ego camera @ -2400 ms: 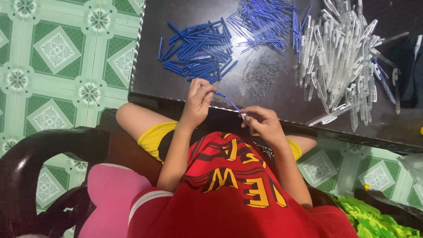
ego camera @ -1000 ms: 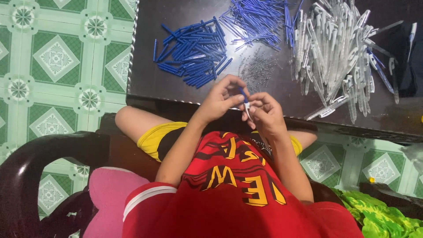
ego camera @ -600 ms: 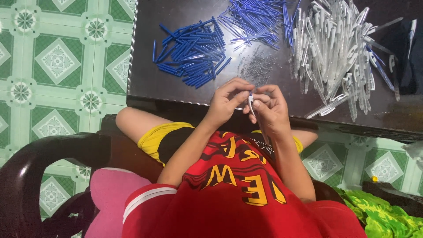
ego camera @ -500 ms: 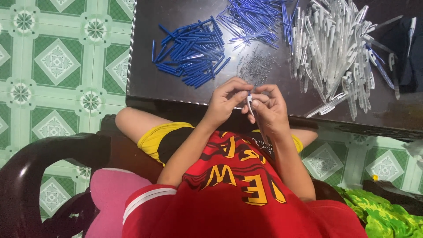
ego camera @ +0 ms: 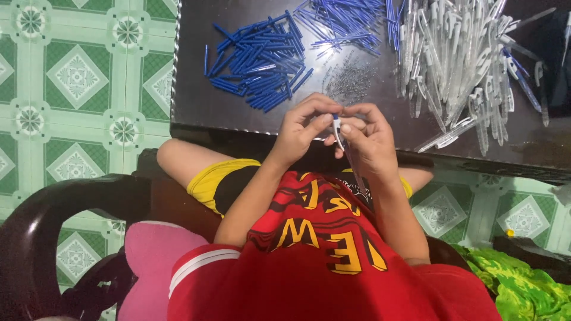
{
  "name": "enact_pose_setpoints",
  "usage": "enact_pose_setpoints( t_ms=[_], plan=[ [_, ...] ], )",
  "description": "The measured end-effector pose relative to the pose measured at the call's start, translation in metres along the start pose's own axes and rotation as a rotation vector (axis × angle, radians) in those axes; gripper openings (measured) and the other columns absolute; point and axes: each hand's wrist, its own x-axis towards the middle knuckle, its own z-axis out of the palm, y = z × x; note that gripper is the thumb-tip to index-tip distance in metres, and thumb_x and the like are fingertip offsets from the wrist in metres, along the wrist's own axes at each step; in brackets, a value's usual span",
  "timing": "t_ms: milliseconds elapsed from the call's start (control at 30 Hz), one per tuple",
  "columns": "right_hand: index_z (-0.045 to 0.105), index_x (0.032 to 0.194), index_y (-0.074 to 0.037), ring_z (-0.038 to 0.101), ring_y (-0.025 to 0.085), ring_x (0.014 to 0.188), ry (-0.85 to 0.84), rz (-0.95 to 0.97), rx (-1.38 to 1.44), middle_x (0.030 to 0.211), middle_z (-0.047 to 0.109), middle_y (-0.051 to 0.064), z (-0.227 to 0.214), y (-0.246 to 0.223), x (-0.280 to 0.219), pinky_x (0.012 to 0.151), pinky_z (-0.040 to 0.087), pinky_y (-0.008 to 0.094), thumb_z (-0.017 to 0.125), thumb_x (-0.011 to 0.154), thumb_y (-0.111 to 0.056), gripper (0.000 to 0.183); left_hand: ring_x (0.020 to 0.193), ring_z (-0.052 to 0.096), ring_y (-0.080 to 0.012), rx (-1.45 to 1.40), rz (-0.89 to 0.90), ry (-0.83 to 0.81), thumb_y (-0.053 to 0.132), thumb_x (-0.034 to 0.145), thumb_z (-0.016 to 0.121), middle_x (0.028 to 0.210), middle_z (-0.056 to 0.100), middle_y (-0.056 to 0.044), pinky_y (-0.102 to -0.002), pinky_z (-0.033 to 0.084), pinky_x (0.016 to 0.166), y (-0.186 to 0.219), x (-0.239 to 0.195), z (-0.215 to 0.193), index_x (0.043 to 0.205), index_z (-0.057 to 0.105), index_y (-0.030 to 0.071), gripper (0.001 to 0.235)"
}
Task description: The person sits at a table and assembles pens by inserting blue ink cartridges into clear plastic pen barrels. They pick up a barrel and a cartridge, insert the cartridge, and place the assembled pen aside.
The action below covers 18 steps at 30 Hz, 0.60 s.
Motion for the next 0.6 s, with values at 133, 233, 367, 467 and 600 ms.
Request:
enact_pose_setpoints(
  t_ms=[133,233,367,467,600],
  plan=[
    [0.051,0.131,-0.001,0.074,0.027,0.075,0.004,0.018,-0.163,0.107,0.073,0.024,-0.008,0.005,0.012,0.054,0.064,0.033,0.068,0.093,-0.002,0.041,0.093,0.068,-0.0156,0.278,-0.033,0.167,0.015,0.103,0.066,0.105,0.069,-0.011,-0.033,0.059,0.08,0.002,0.002,-0.01,0.122,0.07,0.002,0.024],
    [0.055,0.134,-0.004,0.071,0.025,0.092,0.007,-0.109,-0.451,0.112,0.071,0.018,-0.019,-0.011,0.033,0.073,0.06,0.034,0.068,0.094,-0.001,0.042,0.096,0.067,-0.018,0.432,-0.082,0.38,0.015,0.102,0.067,0.105,0.071,-0.011,-0.034,0.058,0.086,0.003,-0.004,-0.036,0.122,0.068,0.003,0.023],
    [0.057,0.139,0.003,0.065,0.041,0.108,0.027,-0.399,-0.886,0.121,0.064,0.03,-0.039,-0.061,0.063,0.09,0.053,0.05,0.061,0.103,0.007,0.036,0.086,0.062,-0.0178,0.654,-0.199,0.629,0.008,0.097,0.066,0.094,0.07,-0.013,-0.034,0.056,0.075,0.006,-0.025,-0.076,0.11,0.071,0.003,0.015],
    [0.061,0.117,-0.003,0.065,0.019,0.095,0.239,-0.523,-0.923,0.112,0.066,0.013,-0.045,-0.093,0.1,0.082,0.061,0.025,0.054,0.104,0.014,0.022,0.093,0.063,-0.0181,0.923,-0.159,0.717,0.008,0.092,0.066,0.103,0.067,-0.008,-0.031,0.052,0.089,-0.006,-0.039,-0.103,0.107,0.071,0.01,0.016],
    [0.06,0.124,-0.003,0.062,0.028,0.093,0.232,-0.916,-0.896,0.104,0.059,0.016,-0.079,-0.137,0.169,0.073,0.059,0.04,0.064,0.103,0.016,0.028,0.106,0.053,-0.0327,1.238,-0.129,0.645,0.012,0.092,0.066,0.108,0.065,-0.011,-0.045,0.044,0.095,0.0,-0.047,-0.104,0.11,0.068,0.008,0.019]
  ],
)
